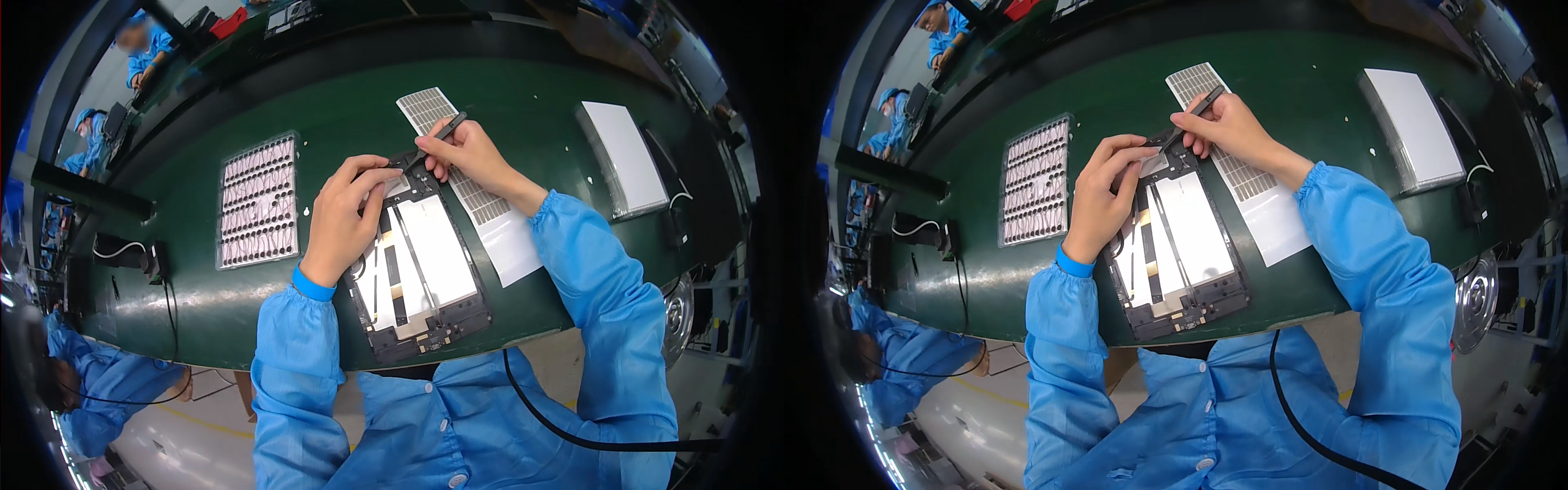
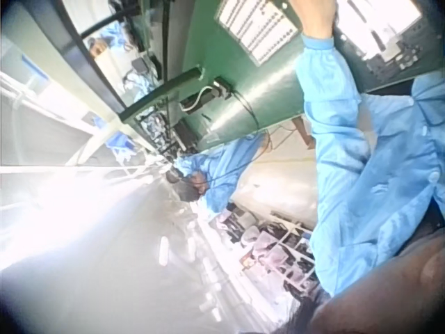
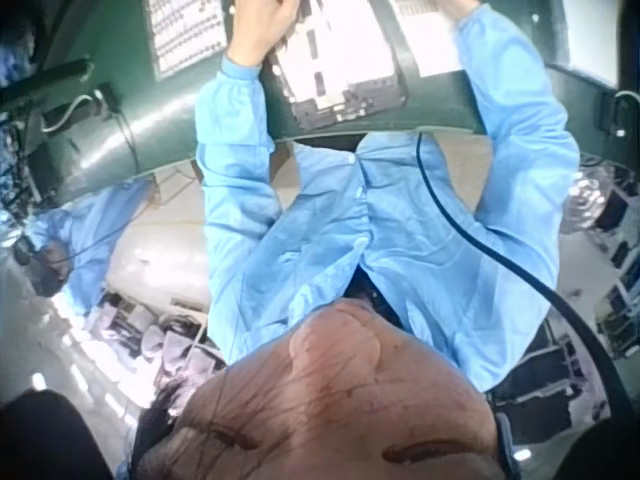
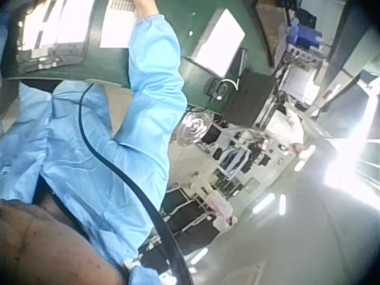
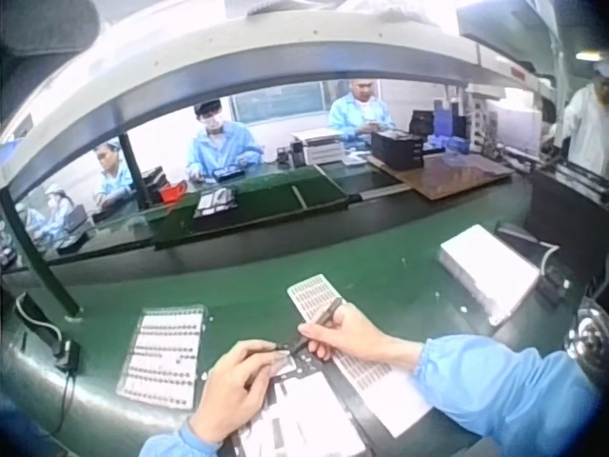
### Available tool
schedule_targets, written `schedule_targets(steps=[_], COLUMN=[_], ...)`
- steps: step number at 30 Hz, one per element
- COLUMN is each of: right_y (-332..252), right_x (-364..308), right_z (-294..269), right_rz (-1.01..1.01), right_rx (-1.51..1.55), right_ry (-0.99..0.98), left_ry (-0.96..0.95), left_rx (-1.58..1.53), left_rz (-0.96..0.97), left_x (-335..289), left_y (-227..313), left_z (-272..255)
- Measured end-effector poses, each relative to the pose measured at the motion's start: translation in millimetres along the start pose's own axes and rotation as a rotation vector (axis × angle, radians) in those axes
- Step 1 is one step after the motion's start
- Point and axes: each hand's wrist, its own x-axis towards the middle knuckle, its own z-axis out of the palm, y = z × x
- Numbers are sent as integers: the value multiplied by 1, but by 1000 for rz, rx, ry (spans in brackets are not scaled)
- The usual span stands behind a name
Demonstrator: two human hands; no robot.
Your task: The worker is assembling electronic tablet or smartphone components, applying small parts and adhesive strips.
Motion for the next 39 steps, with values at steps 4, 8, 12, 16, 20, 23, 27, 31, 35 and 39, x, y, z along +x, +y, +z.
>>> schedule_targets(steps=[4,8,12,16,20,23,27,31,35,39], right_y=[7,3,1,3,5,-6,-33,-50,-48,-28], right_x=[-1,0,0,1,-1,-3,-12,-21,26,74], right_z=[-4,0,1,-1,-5,2,15,52,120,163], right_rz=[-10,-29,-78,-163,-228,-293,-335,-202,-417,-353], right_rx=[10,11,-49,26,57,37,-99,-40,-434,-433], right_ry=[18,3,49,157,236,218,136,-54,-180,-163], left_ry=[-13,-27,-85,-91,-106,-28,225,196,54,18], left_rx=[30,141,283,344,366,375,480,405,169,237], left_rz=[-9,101,193,282,307,317,81,-171,-225,-246], left_x=[1,2,7,8,8,3,-5,-27,-35,-39], left_y=[1,-1,2,3,10,-6,-44,-94,-103,-104], left_z=[3,-2,-4,-1,-2,-26,-87,-125,-130,-129])
